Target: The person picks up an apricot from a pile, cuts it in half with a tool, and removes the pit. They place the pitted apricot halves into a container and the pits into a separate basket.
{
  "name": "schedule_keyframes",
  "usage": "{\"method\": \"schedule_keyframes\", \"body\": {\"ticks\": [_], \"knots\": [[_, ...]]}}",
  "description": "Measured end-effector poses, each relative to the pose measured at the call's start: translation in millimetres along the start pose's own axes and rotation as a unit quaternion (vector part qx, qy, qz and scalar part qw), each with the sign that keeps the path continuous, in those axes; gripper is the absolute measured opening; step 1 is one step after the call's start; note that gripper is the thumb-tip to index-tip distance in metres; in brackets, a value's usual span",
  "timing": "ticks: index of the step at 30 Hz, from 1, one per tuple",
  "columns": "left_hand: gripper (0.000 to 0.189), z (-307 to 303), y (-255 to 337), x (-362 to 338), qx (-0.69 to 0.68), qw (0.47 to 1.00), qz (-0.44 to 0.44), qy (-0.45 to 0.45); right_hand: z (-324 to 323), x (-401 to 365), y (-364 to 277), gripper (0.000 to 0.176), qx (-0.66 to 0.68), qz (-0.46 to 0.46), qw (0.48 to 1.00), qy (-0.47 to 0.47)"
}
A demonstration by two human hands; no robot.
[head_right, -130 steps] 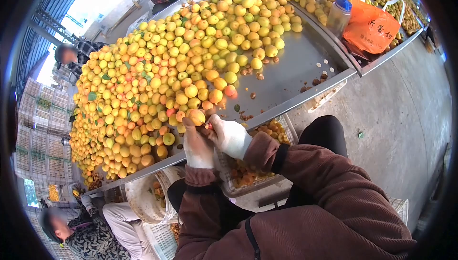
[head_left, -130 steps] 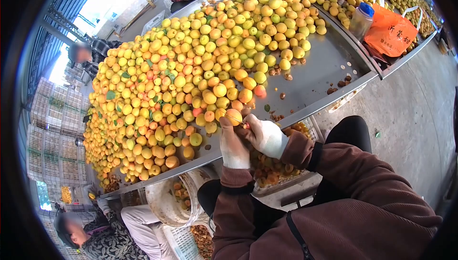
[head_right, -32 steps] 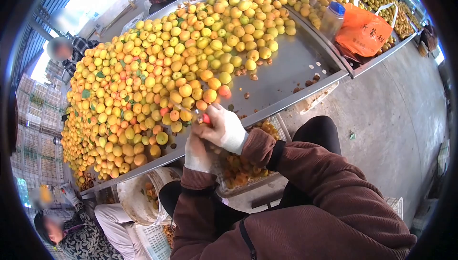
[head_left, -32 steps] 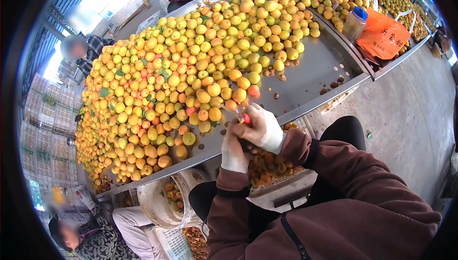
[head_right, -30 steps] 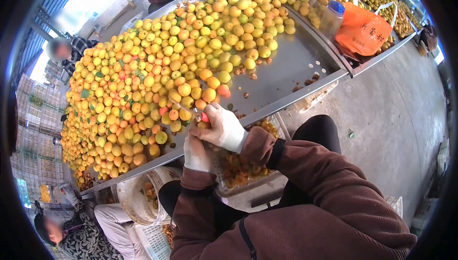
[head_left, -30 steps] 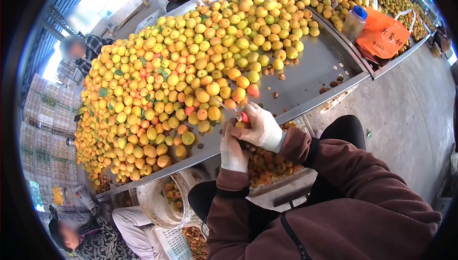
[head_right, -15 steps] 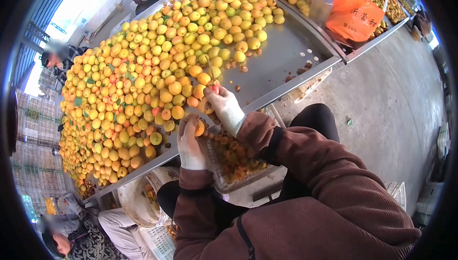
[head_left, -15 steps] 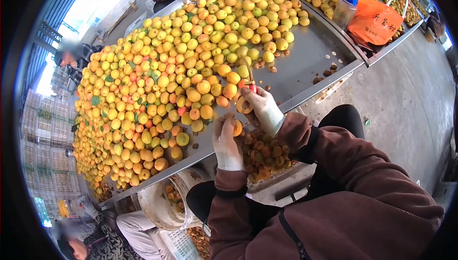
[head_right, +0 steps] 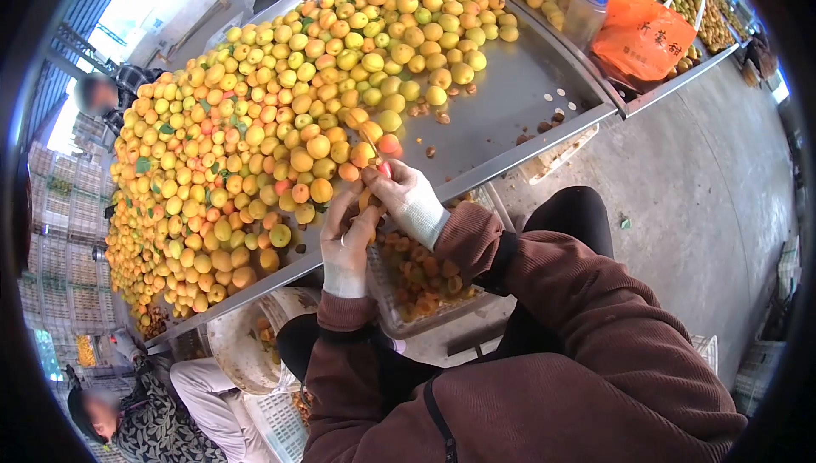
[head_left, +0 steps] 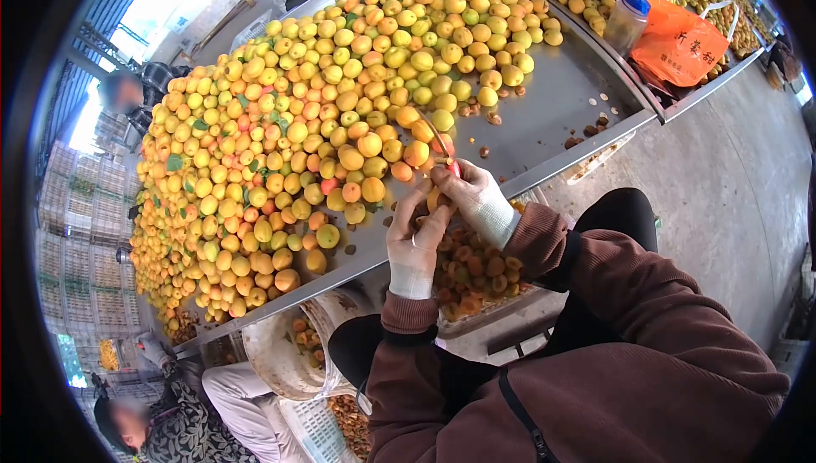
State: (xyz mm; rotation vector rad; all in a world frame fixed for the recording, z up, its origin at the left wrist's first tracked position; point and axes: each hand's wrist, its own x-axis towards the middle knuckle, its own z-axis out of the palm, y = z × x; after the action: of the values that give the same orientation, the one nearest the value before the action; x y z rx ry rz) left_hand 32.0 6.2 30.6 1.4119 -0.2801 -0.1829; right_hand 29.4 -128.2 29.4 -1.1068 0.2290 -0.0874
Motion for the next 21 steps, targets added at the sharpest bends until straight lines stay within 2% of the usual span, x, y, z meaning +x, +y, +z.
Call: {"method": "schedule_keyframes", "body": {"ticks": [4, 6, 10, 13, 15, 16, 18, 19, 20, 21], "knots": [[0.039, -2.0, 5.3, 0.3, -0.044, 0.999, -0.028, -0.015, -1.9, -7.7, -8.3, 0.037, 0.012, 0.025, 1.000, -0.014], [0.040, -2.9, 4.0, 1.9, -0.060, 0.996, -0.067, -0.017, -4.9, -12.9, -19.5, 0.038, 0.008, 0.090, 0.995, -0.029], [0.040, -3.3, 1.4, 4.5, -0.097, 0.993, -0.057, -0.019, 6.6, -17.6, -30.2, 0.035, 0.030, 0.077, 0.997, 0.001], [0.037, -3.2, 5.2, 4.9, -0.114, 0.992, -0.047, -0.003, 2.5, -12.7, -23.9, 0.031, -0.009, 0.062, 0.998, -0.001], [0.034, -1.9, 8.5, 4.1, -0.163, 0.984, -0.064, 0.035, -4.5, -8.3, -23.9, 0.034, -0.037, 0.107, 0.993, -0.044], [0.034, -1.2, 11.3, 4.2, -0.164, 0.984, -0.064, 0.033, -3.8, -7.2, -27.9, 0.034, -0.038, 0.105, 0.993, -0.043], [0.034, -0.4, 16.6, 2.9, -0.173, 0.975, -0.119, 0.069, -1.2, -5.9, -38.1, 0.026, -0.026, 0.096, 0.994, 0.033], [0.034, -0.1, 17.0, 2.0, -0.176, 0.975, -0.120, 0.068, -1.5, -2.3, -40.6, 0.021, 0.013, 0.063, 0.997, 0.049], [0.035, 0.5, 17.0, 1.5, -0.155, 0.979, -0.116, 0.056, -2.9, -1.9, -45.0, 0.021, 0.010, 0.063, 0.997, 0.052], [0.036, 2.7, 16.9, 1.4, -0.136, 0.984, -0.110, 0.043, -4.7, -2.7, -51.4, 0.022, 0.064, 0.021, 0.997, 0.043]]}}
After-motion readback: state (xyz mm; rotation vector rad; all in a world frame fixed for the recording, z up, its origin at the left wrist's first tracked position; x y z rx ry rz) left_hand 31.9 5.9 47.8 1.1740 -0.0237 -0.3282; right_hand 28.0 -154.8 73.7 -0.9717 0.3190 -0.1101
